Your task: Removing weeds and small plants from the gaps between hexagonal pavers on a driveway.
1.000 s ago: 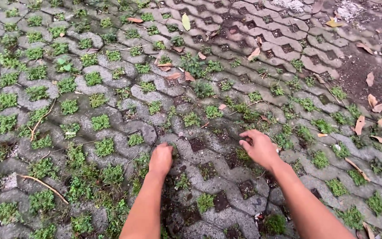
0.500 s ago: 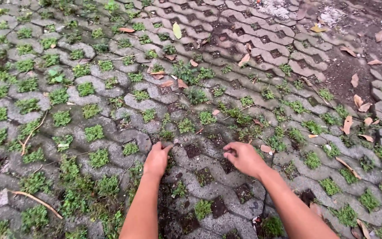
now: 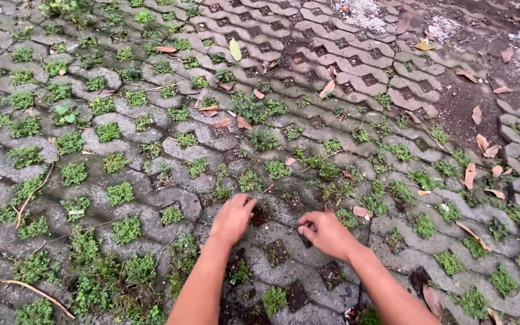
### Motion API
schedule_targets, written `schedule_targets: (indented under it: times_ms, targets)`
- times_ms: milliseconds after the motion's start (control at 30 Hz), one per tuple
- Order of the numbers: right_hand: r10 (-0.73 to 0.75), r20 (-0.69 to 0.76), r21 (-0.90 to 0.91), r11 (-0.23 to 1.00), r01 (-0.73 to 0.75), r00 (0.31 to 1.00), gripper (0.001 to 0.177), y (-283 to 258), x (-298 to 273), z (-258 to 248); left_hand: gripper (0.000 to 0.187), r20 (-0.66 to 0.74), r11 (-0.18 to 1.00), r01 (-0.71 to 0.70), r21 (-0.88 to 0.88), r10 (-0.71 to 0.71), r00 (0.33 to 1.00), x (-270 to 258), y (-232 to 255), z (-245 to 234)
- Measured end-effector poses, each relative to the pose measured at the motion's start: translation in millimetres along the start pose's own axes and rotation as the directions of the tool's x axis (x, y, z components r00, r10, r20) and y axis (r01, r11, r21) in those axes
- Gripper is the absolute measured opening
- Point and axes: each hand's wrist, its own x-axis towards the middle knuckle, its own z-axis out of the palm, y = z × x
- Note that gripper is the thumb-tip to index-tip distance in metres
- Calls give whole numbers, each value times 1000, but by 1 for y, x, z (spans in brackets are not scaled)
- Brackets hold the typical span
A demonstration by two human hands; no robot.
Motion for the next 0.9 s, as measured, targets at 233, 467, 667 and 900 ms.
schedule_targets:
  times_ms: [233,467,667,900]
  targets:
    - [54,7,39,998,-54,999,26,1,-6,3,40,76,836,61,546,-122,990,25,-74,14]
    - [101,28,31,994,-102,995,26,11,-15,0,24,38,844,341,415,-390,920,21,-95,31]
    - [119,42,4,993,-120,992,27,16,-20,-2,22,-8,808,418,416,-456,890,24,-104,31]
    - [150,19,-32,988,-149,989,30,31,-8,-3,18,134,731,400,553,-552,823,-19,-166,-58]
